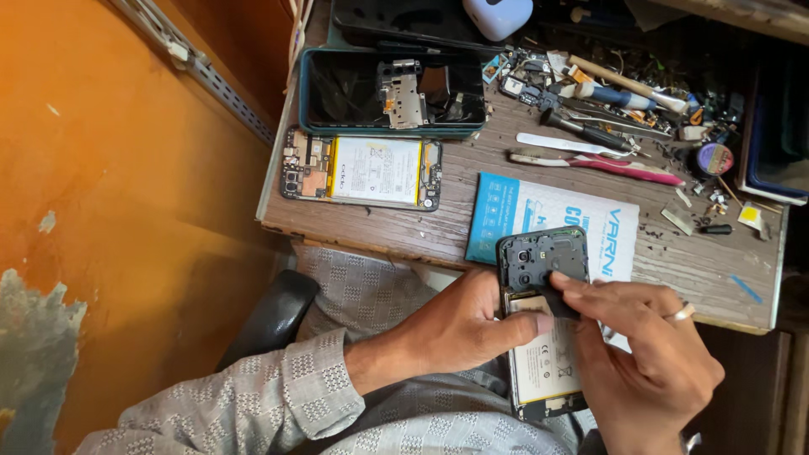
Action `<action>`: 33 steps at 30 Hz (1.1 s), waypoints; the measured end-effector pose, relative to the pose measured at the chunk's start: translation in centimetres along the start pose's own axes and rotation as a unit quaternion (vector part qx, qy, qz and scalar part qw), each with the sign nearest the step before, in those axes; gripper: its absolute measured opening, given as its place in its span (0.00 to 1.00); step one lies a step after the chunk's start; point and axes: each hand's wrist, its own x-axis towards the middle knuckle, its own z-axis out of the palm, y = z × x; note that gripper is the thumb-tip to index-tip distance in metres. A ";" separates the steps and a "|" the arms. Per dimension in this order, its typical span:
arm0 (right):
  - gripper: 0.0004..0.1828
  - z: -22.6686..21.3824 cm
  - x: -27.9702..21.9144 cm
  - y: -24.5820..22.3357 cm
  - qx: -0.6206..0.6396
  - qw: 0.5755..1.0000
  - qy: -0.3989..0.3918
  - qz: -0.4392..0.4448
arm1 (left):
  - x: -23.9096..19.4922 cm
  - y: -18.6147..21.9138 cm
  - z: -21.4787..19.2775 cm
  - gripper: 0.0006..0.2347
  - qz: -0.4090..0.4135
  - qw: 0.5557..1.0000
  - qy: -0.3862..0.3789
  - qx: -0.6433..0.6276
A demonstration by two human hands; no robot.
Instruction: The person handles a smartphone screen protector package, then disassembles a smartphone by removing the back cover and internal components. They use a metal pry tool to separate the screen assembly and reassemble the device, pressing the edges to secure the casing.
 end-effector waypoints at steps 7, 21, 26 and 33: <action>0.15 -0.9 0.3 -0.1 -0.092 0.993 -0.038 -0.057 | 0.0 0.7 0.0 0.08 -0.004 0.997 0.003 0.075; 0.09 -1.6 1.0 0.0 -0.078 0.986 -0.028 -0.145 | 0.0 1.2 0.1 0.08 -0.019 0.998 -0.023 0.050; 0.07 -1.9 0.9 0.3 -0.071 0.979 -0.042 -0.185 | -0.1 1.7 0.1 0.09 -0.039 0.996 -0.017 0.077; 0.07 -1.7 0.7 0.8 -0.061 0.980 -0.033 -0.185 | 0.0 2.1 0.2 0.09 -0.043 0.998 -0.022 0.050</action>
